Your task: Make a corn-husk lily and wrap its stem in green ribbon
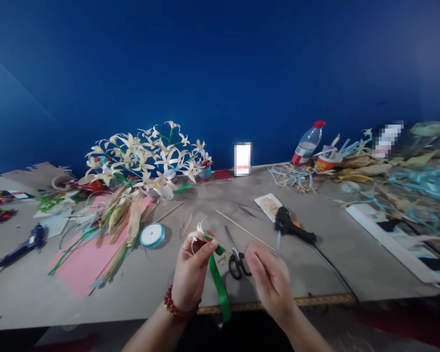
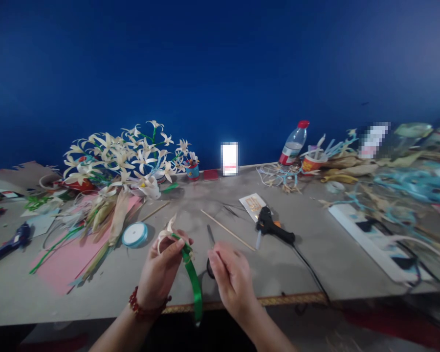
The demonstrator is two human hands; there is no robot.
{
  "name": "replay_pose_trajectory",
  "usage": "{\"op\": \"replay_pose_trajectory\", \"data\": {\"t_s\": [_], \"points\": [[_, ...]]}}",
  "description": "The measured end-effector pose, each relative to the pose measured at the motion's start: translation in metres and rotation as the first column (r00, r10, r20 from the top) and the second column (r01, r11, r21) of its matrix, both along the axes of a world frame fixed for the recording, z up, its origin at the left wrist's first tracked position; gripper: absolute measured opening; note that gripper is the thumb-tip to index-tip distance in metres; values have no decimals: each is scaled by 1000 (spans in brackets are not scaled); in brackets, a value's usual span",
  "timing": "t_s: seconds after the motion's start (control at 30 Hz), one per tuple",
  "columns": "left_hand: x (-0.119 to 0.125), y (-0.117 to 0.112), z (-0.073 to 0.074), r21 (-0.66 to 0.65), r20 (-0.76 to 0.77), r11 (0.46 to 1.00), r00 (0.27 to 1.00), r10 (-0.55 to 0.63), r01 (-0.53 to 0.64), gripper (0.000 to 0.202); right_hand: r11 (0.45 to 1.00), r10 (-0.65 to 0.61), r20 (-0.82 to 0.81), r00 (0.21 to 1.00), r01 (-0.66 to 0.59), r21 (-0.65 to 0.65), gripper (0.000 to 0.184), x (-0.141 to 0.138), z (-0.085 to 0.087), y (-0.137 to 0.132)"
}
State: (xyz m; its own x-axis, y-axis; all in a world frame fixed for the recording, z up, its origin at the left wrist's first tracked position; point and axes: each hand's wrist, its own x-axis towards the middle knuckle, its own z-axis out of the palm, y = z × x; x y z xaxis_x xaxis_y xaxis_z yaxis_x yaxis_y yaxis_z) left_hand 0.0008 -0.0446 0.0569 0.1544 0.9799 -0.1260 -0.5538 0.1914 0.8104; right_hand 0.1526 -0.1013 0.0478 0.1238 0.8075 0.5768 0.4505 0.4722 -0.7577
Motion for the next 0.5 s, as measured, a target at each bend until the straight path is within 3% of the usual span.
{"op": "replay_pose_trajectory", "data": {"t_s": [0.07,0.17,0.27,0.4,0.5], "points": [[0,-1,0,2,3,1000,1000,-4,4,19,996,-11,67,998,5,89,33,2,2,2],[0,-1,0,24,10,1000,1000,-11,11,17,978,-99,194,976,60,198,12,7,4,5],[1,-1,0,39,14,999,1000,-19,19,16,966,-129,276,952,58,250,25,12,7,8],[3,1,2,39,15,999,1000,-13,12,15,947,-96,355,930,-24,320,21,12,17,10],[4,1,4,30,25,999,999,-24,24,14,919,-130,481,867,-76,387,26,9,25,14]]}}
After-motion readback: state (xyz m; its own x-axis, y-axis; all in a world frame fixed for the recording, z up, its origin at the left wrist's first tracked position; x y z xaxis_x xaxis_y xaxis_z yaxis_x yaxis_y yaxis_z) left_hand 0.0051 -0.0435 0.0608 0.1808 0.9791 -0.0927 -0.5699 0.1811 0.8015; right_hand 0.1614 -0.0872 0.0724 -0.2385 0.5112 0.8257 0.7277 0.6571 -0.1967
